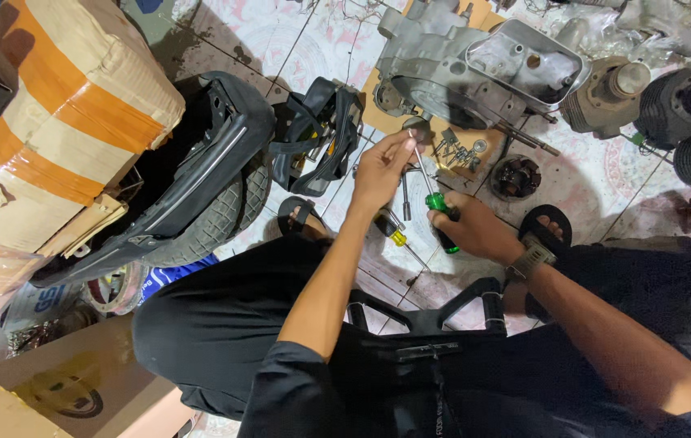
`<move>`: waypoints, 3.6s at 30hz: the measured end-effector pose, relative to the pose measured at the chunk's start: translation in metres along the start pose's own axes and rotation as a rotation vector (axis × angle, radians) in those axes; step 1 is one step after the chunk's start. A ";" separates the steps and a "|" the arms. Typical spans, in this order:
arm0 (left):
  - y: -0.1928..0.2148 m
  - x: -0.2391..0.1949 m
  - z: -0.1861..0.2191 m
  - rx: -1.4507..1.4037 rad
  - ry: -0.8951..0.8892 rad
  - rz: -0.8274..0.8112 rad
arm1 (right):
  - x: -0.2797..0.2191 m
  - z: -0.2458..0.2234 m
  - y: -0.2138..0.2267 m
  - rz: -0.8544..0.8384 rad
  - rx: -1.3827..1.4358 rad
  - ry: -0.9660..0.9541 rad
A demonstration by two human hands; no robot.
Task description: The person uses a screwdriver to work on a disassembled engine block, then picks up a piston to remove and inspect its rings. They place the piston down and use a screwdriver to remove a bolt from the engine block, lifting the cover to reveal the interior.
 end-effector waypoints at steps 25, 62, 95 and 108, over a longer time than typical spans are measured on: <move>-0.048 0.059 0.015 0.565 0.047 0.085 | 0.017 -0.030 0.013 0.072 0.774 0.144; -0.039 0.090 0.046 1.371 -0.229 -0.050 | 0.053 -0.014 -0.032 -0.112 1.329 0.246; -0.024 0.096 0.036 1.094 -0.020 -0.174 | 0.032 -0.039 -0.044 0.318 1.275 0.203; -0.038 0.081 0.017 0.848 0.143 -0.083 | 0.053 -0.019 -0.024 -0.032 1.502 0.237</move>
Point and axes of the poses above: each hand's wrist, its own x-axis towards the middle knuckle, its own y-axis out of the back of the hand, z = x × y, the point moved 3 cm from there along x, towards the middle knuckle, and after that the axes turned 6 degrees about -z, right-handed, at the moved point
